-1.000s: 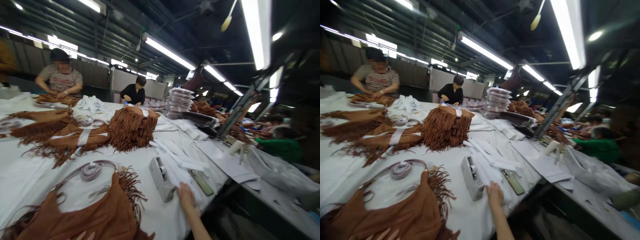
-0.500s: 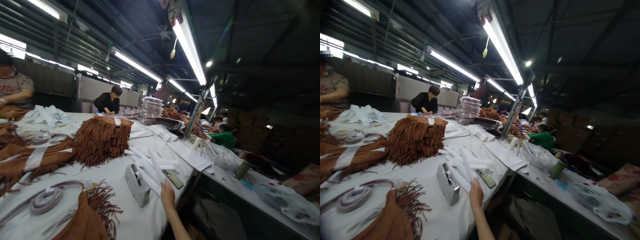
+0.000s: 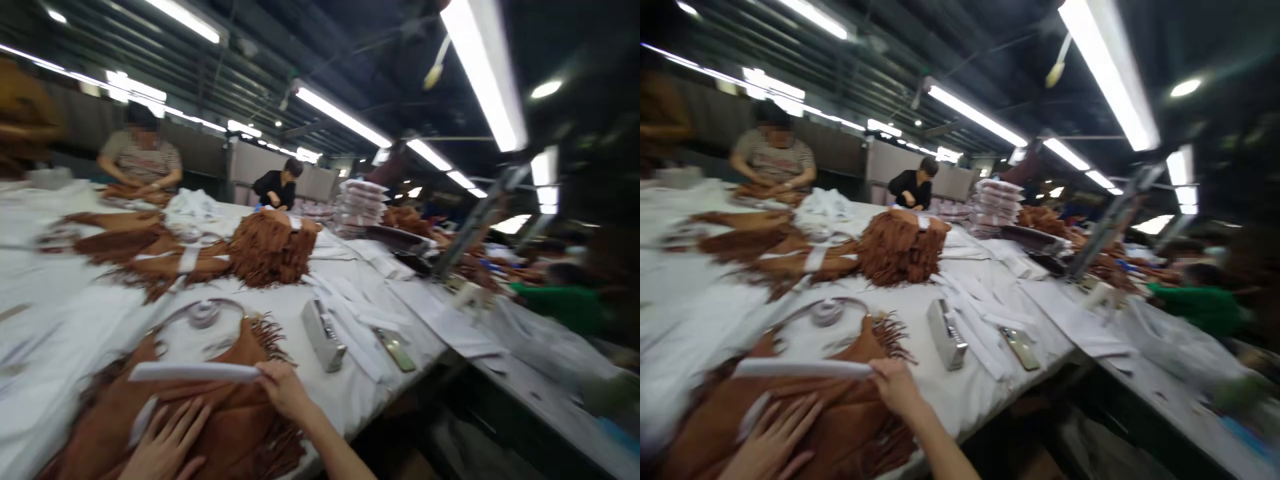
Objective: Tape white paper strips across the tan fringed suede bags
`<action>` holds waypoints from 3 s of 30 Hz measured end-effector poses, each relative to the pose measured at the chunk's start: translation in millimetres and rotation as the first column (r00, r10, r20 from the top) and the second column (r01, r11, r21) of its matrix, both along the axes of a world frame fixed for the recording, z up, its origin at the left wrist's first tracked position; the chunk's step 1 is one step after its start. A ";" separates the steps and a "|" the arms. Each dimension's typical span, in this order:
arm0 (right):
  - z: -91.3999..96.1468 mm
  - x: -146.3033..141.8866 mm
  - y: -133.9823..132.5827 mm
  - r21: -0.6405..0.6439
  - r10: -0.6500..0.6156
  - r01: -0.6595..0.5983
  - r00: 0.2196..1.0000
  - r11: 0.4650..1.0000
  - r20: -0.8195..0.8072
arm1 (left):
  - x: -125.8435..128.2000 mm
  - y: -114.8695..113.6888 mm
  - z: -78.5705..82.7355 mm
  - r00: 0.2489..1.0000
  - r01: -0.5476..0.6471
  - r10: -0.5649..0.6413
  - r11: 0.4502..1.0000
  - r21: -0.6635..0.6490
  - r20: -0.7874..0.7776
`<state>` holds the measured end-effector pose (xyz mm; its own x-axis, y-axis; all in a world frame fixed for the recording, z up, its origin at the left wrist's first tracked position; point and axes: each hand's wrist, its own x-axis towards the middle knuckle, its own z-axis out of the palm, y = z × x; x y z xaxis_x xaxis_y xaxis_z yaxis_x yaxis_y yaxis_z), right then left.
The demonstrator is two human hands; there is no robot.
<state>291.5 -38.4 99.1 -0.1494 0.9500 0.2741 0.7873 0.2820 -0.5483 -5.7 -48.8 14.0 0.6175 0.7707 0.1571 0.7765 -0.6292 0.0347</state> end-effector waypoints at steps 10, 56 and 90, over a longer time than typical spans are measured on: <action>-12.7 -69.8 57.3 -0.286 0.431 -0.445 0.895 0.848 -0.115 | 2.5 -36.1 39.3 0.954 -0.214 0.227 0.973 -0.087 0.193; -27.2 -25.3 38.6 -0.318 0.394 -0.298 0.868 0.900 0.303 | -1.1 1.2 23.5 0.979 -0.161 0.184 0.964 -0.211 0.091; -53.0 -105.0 -20.6 -0.204 0.577 -0.549 0.687 0.810 0.442 | -18.2 -34.4 45.7 0.995 -0.083 0.066 0.964 -0.253 -0.075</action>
